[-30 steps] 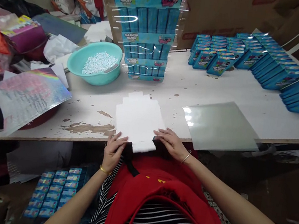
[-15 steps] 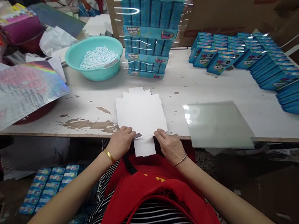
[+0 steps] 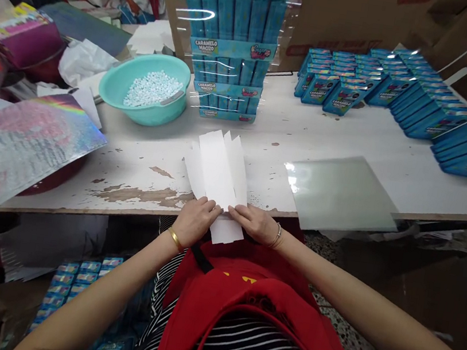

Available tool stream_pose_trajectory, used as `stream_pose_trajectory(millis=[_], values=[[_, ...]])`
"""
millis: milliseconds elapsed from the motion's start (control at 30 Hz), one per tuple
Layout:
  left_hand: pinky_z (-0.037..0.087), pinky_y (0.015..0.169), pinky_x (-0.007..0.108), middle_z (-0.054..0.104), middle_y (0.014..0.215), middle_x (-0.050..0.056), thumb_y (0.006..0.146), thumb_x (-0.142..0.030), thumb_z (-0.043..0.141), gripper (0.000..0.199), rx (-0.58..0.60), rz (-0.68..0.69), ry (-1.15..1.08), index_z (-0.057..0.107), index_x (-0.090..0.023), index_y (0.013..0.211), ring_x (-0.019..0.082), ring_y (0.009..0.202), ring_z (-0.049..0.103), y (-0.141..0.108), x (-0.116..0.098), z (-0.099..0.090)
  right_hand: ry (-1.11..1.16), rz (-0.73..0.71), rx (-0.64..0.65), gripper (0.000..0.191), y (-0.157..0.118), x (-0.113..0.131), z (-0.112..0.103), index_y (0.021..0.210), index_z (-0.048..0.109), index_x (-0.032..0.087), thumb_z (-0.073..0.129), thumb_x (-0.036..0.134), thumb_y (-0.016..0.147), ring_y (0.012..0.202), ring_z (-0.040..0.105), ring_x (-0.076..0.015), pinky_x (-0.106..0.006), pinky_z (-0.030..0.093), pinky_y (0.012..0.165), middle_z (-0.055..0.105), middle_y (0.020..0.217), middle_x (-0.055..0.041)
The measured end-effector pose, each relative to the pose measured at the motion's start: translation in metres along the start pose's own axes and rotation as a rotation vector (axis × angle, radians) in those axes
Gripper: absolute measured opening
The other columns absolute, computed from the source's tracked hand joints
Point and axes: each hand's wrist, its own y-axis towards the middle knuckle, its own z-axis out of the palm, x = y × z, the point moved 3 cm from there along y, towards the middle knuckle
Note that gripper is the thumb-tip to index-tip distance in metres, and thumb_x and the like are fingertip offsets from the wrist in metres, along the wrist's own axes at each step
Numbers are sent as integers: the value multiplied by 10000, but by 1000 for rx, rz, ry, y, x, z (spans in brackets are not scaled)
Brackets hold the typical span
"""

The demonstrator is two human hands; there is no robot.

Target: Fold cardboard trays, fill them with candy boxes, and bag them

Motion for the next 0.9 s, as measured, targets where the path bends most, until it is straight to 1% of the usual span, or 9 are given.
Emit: stream_pose_trajectory(millis=[133, 267, 300, 433, 600, 667, 800, 833, 900], values=[[447, 700, 350, 609, 900, 105, 901, -203, 432, 269, 36, 85, -12, 560, -130, 1126, 233, 863, 529, -7, 1, -3, 43, -69, 112, 601, -7, 3, -8, 1442, 248, 90, 385, 147, 860, 853, 514, -225, -403, 498, 728, 518, 1263, -174], [436, 849, 421, 560, 1131, 171, 780, -587, 548, 719, 13, 226, -107, 445, -81, 1280, 313, 1053, 473, -14, 5, -10, 42, -30, 102, 579, -7, 5, -7, 1438, 271, 95, 368, 150, 870, 896, 524, -236, -419, 497, 768, 523, 1281, -166], [435, 851, 422, 557, 1139, 175, 780, -587, 549, 720, 11, 219, -107, 442, -83, 1284, 315, 1061, 472, -14, 6, -10, 54, 1, 70, 561, -6, 5, -6, 1436, 285, 116, 338, 123, 878, 897, 534, -228, -417, 500, 775, 543, 1260, -156], [447, 746, 342, 632, 953, 117, 914, -283, 420, 325, 63, 119, -74, 545, -142, 1179, 234, 905, 553, -5, 7, -6, 142, 124, -89, 550, -1, 9, 1, 1450, 261, 166, 304, 95, 906, 1011, 562, -224, -424, 511, 841, 582, 1217, -140], [436, 630, 294, 689, 825, 79, 908, -321, 450, 351, 45, -172, -160, 546, -191, 1219, 202, 728, 624, 12, 16, -8, 148, 266, -262, 671, 0, 14, 6, 1488, 15, 244, 367, 131, 929, 1216, 486, -233, -439, 487, 942, 384, 1426, -150], [444, 632, 308, 704, 824, 74, 876, -354, 508, 334, 58, -253, -204, 593, -213, 1167, 221, 725, 641, 18, 22, -9, 103, 275, -240, 660, -1, 16, 11, 1488, 41, 259, 367, 126, 929, 1196, 501, -237, -440, 486, 944, 355, 1451, -138], [483, 673, 340, 712, 850, 67, 825, -340, 581, 301, 78, -308, -335, 639, -226, 1098, 245, 774, 655, 22, 26, -11, 43, 260, -88, 558, -1, 16, 18, 1470, 220, 213, 305, 101, 929, 947, 585, -228, -440, 513, 854, 430, 1418, -124], [495, 707, 347, 709, 894, 70, 831, -325, 572, 315, 25, -312, -373, 623, -221, 1124, 240, 808, 656, 19, 25, -11, 30, 259, -62, 544, -1, 16, 18, 1462, 250, 201, 301, 103, 930, 900, 580, -229, -443, 515, 830, 443, 1410, -122], [491, 840, 377, 659, 1101, 98, 855, -290, 536, 399, -202, -330, -429, 533, -209, 1245, 237, 969, 629, 6, 21, -14, 11, 260, -37, 525, 1, 16, 15, 1451, 285, 186, 308, 112, 932, 866, 565, -234, -443, 512, 801, 459, 1398, -118]])
